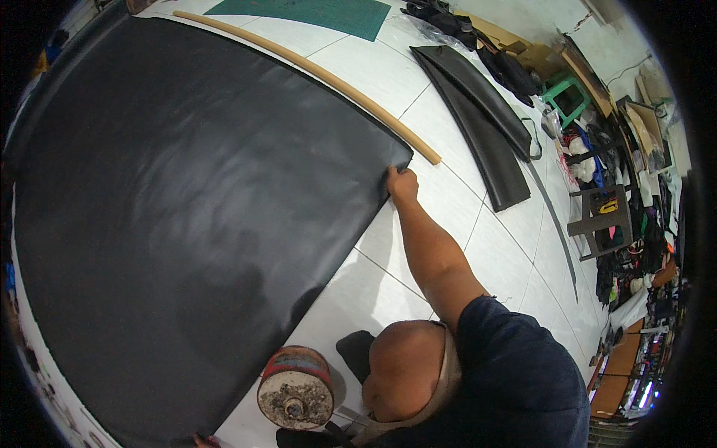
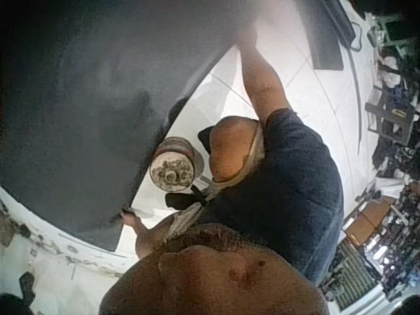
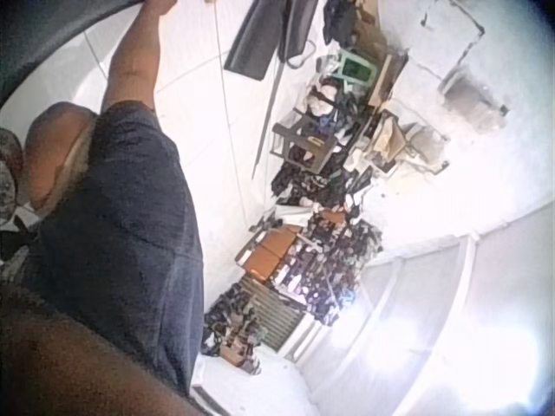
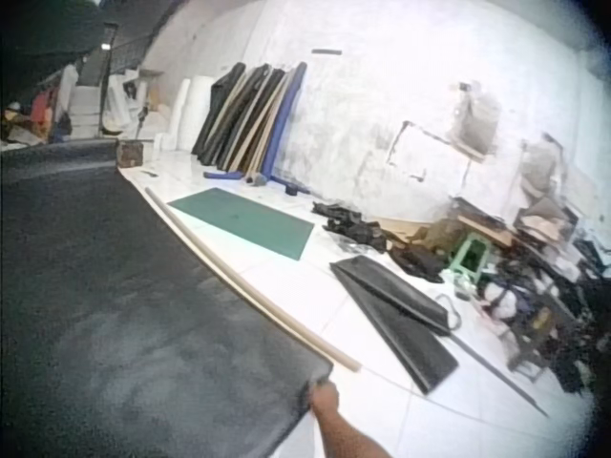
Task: The person cuts a large sheet of black synthetic material using shears, then smooths it out by hand and adjusts its position on the floor using a weight and a wooden stick.
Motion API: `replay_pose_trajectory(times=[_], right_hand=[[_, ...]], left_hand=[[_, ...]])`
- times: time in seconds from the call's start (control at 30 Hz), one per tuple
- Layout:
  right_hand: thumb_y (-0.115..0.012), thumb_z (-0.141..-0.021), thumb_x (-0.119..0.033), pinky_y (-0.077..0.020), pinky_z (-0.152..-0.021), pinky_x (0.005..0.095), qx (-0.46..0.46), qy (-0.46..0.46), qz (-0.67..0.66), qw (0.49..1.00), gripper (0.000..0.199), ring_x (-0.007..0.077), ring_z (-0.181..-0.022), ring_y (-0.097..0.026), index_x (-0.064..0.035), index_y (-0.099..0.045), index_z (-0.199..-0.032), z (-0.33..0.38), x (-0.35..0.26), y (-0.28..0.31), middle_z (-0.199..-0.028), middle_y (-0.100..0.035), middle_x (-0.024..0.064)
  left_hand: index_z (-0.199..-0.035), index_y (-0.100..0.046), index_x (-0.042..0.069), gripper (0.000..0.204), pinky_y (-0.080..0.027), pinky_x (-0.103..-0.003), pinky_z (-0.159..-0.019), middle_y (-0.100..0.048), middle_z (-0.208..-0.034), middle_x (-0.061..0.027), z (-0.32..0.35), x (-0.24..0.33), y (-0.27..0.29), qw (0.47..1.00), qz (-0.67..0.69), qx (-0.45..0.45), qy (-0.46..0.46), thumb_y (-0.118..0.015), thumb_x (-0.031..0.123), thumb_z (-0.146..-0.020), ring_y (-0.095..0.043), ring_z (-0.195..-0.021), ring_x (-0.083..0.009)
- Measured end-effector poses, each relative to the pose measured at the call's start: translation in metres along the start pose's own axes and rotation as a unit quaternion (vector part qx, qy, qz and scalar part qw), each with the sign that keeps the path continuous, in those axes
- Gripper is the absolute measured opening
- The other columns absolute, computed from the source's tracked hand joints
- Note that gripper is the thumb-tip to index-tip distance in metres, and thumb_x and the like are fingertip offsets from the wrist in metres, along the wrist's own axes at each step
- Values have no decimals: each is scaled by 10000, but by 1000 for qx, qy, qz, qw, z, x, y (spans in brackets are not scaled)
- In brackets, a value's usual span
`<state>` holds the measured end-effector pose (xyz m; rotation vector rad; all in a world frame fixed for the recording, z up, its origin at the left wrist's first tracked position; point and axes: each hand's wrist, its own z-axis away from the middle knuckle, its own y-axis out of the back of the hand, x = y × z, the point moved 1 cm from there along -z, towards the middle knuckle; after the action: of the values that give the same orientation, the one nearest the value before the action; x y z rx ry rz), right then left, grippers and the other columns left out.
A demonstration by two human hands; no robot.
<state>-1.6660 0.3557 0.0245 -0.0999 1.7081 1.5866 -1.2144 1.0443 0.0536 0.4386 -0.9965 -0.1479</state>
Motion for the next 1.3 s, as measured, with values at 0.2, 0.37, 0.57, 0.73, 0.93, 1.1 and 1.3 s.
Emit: replay_pose_trajectory(times=[0.2,0.37,0.57,0.73,0.93,1.1,1.3], right_hand=[[-651,-845,-425,-492,-865,436,-31,-26,-41,998,507,417,-998,-639,78,-658,-903,-16,7,-9,-1008,-665,283],[-734,-792,-401,-488,-897,405,-45,-103,-111,987,581,404,-1026,-632,130,-605,-987,-60,37,-8,-1074,-642,296],[-659,-865,-270,-496,-886,451,-3,259,187,947,510,368,-1144,-565,-8,-485,-1266,1,-18,8,-1342,-508,193],[-454,-985,-355,-395,-1017,519,27,325,193,925,515,359,-1357,-376,-60,-435,-1406,-11,21,-16,-1462,-411,173],[-440,-989,-337,-340,-1067,523,14,290,142,946,516,376,-1391,-326,-41,-433,-1411,-10,19,-29,-1499,-375,164],[-464,-978,-333,-344,-1075,489,21,299,108,948,508,388,-1373,-354,-26,-467,-1383,-12,24,-27,-1477,-404,176],[-511,-945,-316,-407,-1032,471,51,338,138,929,502,377,-1303,-437,-20,-492,-1351,-14,17,-18,-1417,-460,189]], left_hand=[[-902,-519,-8,230,-387,-418,-697,-480,-895,-78,-25,-18,22,992,16,-123,-8,-584,210,-935,-430,-789,-205],[-912,-520,-6,215,-384,-411,-723,-481,-900,-72,-11,-9,1,988,21,-152,8,-549,204,-952,-427,-811,-203],[-941,-525,-17,223,-386,-415,-731,-491,-911,-76,-36,-27,25,992,17,-124,-18,-535,205,-959,-429,-814,-214],[-1113,-524,-69,330,-387,-416,-805,-523,-1042,-107,-9,-5,8,990,0,-134,36,-515,233,-979,-454,-906,-232],[-1330,-381,-127,528,-324,-467,-970,-453,-1286,-179,-11,-7,16,986,45,-149,53,-490,264,-992,-421,-1127,-265],[-1296,-413,-124,497,-336,-467,-955,-474,-1250,-178,7,4,1,992,32,-114,41,-491,258,-987,-437,-1099,-270],[-930,-541,-22,251,-381,-401,-723,-502,-874,-84,-13,-13,12,990,65,-121,24,-498,223,-969,-454,-787,-209]])
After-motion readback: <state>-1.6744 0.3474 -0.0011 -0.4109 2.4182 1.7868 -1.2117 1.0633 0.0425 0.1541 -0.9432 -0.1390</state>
